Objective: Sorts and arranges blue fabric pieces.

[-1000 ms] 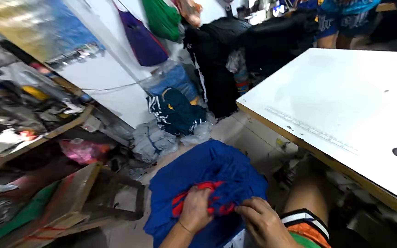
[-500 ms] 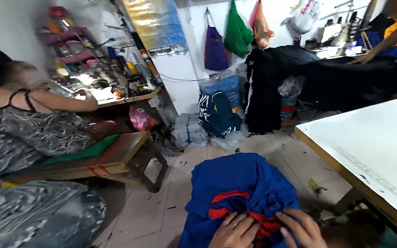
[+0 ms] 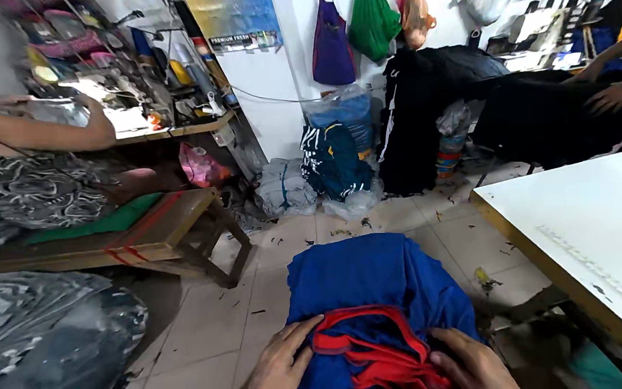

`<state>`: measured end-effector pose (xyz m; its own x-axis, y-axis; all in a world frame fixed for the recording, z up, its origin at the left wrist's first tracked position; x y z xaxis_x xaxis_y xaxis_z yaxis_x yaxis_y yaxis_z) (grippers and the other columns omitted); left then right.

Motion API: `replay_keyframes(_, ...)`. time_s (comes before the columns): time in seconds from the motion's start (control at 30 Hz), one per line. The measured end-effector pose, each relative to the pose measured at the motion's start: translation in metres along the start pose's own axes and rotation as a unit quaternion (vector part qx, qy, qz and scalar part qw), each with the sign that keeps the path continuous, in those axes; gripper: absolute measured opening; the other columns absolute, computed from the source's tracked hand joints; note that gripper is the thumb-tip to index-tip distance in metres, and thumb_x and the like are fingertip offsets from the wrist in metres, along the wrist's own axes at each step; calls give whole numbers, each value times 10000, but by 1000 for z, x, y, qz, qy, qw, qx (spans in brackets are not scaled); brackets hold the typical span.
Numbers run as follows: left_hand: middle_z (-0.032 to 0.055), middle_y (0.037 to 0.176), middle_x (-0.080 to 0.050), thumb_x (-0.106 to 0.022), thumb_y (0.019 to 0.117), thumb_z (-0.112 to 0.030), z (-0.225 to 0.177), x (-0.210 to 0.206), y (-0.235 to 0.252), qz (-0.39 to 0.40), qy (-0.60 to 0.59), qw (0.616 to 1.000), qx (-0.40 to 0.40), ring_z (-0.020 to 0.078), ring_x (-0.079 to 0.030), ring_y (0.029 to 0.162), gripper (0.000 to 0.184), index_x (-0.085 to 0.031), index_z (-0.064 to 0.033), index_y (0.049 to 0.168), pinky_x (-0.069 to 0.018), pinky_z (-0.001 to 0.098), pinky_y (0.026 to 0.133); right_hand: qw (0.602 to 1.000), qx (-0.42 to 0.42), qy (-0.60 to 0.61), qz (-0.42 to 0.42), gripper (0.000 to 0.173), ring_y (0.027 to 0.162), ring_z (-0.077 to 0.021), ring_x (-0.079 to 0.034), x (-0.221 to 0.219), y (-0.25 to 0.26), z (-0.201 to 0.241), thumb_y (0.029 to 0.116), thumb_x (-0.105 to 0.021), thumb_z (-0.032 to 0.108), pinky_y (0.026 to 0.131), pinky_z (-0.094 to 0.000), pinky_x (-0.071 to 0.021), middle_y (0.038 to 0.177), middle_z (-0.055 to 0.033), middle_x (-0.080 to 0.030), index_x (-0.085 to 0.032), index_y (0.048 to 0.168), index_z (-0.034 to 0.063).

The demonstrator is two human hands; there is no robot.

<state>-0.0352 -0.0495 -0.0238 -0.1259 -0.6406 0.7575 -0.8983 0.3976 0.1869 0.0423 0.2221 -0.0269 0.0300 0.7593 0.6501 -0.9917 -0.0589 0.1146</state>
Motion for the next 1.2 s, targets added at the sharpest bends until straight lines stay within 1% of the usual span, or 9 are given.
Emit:
replay_keyframes(0.13,235,1150,-721,-571,898,64,12,5,7,-36,-66,997,20,348,-691,1104,332,-709,68,1200,-522,489,992,998,12,34,-58,275,944,-412,-711,-6,-23,-16,985,-623,119,874,-527,-565,1019,-272,-717,-716,1130,-95)
replay_keyframes(0.27,113,1202,-704,-516,961,-37,26,15,18,-82,-170,979,71,88,-661,1095,329,-654,57,1244,-524,297,975,997,-4,25,-77,249,925,-385,-719,-6,-26,-15,975,-631,107,852,-505,-577,1009,-247,-724,-731,1123,-67)
replay_keyframes(0.4,28,1229,-662,-545,949,-117,26,31,30,-142,-238,958,73,2,-635,1073,405,-564,44,1320,-536,214,919,998,1,2,-69,218,938,-370,-707,1,-20,-8,923,-683,75,829,-465,-587,1065,-261,-698,-744,1095,-43)
replay_keyframes(0.53,56,1205,-705,-583,956,-187,20,25,29,-94,-169,980,49,-1,-663,1011,464,-572,19,1372,-542,216,878,993,78,-51,-76,387,1125,-435,-663,16,-4,23,868,-773,160,916,-564,-548,1246,-278,-657,-701,1210,-7)
replay_keyframes(0.67,69,1244,-688,-543,981,-180,15,30,30,-116,-128,985,18,-17,-661,998,416,-605,-3,1353,-548,185,848,983,84,-155,-48,571,975,-423,-720,1,21,49,843,-790,397,763,-575,-588,1190,-243,-696,-684,1264,25)
replay_keyframes(0.83,120,1127,-743,-482,988,-74,8,58,42,-159,-7,987,-37,125,-718,931,374,-616,23,1324,-578,309,790,984,-66,-143,87,306,1001,-444,-703,-17,45,38,997,-621,196,843,-582,-563,1092,-266,-699,-699,1129,-69)
replay_keyframes(1.03,12,1104,-721,-514,993,-79,18,70,40,-192,-43,977,-85,-47,-659,993,252,-623,18,1198,-539,166,885,977,14,-73,-200,152,700,-142,-667,58,51,35,961,-612,153,629,-348,-559,802,-58,-691,-723,976,51)
replay_keyframes(1.13,-37,925,-701,-541,972,-93,26,63,34,-195,-35,978,-69,-94,-625,812,165,-642,-11,1074,-521,110,755,964,70,-141,-214,189,708,-186,-702,54,53,42,945,-598,108,618,-360,-590,868,-84,-721,-721,1077,49)
replay_keyframes(1.2,33,859,-717,-563,947,-106,36,54,28,-155,6,987,-38,42,-660,723,181,-698,-3,1009,-559,240,680,961,123,-188,-163,163,742,-298,-739,29,51,35,910,-615,61,635,-460,-611,861,-142,-732,-740,1007,20)
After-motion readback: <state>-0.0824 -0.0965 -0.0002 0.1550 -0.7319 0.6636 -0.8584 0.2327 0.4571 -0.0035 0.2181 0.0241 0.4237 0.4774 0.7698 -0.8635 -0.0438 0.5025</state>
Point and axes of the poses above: each hand's wrist, its own y-axis towards the middle knuckle, its own x-axis out of the back of the hand, z = x × y, the point moved 8 cm from there along y, towards the middle knuckle
